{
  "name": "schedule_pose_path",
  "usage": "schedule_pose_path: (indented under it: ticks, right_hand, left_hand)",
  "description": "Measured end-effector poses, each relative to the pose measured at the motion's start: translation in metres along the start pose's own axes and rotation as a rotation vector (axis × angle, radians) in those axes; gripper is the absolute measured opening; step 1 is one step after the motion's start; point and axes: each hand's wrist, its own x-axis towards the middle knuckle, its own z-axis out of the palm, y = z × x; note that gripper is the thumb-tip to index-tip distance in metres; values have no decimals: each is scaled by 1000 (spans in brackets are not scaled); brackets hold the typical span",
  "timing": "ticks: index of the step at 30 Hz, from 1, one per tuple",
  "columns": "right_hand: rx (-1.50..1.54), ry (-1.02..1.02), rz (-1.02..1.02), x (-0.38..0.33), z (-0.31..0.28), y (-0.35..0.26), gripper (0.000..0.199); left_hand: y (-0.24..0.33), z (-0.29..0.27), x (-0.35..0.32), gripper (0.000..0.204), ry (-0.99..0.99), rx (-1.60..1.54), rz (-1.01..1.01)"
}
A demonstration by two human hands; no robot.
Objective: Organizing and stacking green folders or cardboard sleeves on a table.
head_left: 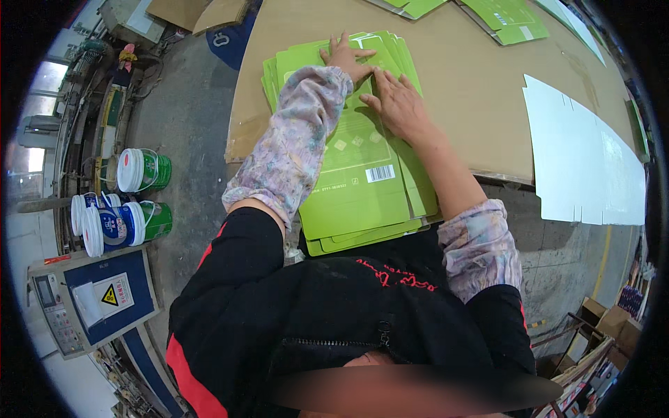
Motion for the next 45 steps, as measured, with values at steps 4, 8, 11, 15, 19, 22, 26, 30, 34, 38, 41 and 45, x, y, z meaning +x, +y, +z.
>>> schedule_pose_path:
  ticks: [4, 8, 11, 15, 19, 22, 26, 30, 34, 38, 41, 45]
  right_hand:
    - [3, 60, -36, -9, 3, 1, 74]
    - [-62, 46, -70, -47, -4, -11, 75]
    - [-16, 39, -93, -86, -10, -25, 77]
    - [103, 20, -53, -130, -22, -45, 82]
    - [103, -14, -12, -163, -29, -58, 85]
    - [101, -50, 1, -179, -32, -65, 85]
    - [142, -101, 42, -195, -36, -68, 91]
    - [153, -124, 54, -200, -38, -68, 91]
    - [128, -117, 44, -196, -46, -69, 85]
    - [82, -88, 4, -190, -53, -61, 80]
    - [158, -146, 54, -175, -61, -51, 77]
    - [126, -58, -18, -126, -49, -36, 72]
  left_hand:
    - [-1, 6, 3, 42, 4, -13, 2]
    - [2, 10, 5, 30, 63, -89, -32]
    - [-1, 4, 9, 31, 49, -45, -84]
    - [1, 3, 4, 45, 95, -7, -47]
    - [42, -30, -25, 58, -34, -108, -109]
    - [34, -28, -23, 57, 21, -27, -90]
    - [19, -28, -26, 63, -19, -89, 67]
    - [3, -22, -17, 69, -18, -209, 230]
    - [7, -8, 2, 71, 36, 14, -30]
    - [-6, -4, 10, 48, 33, 33, 34]
    - [-10, -4, 14, 43, -33, 5, 8]
    - [-15, 1, 25, 53, -66, -116, -83]
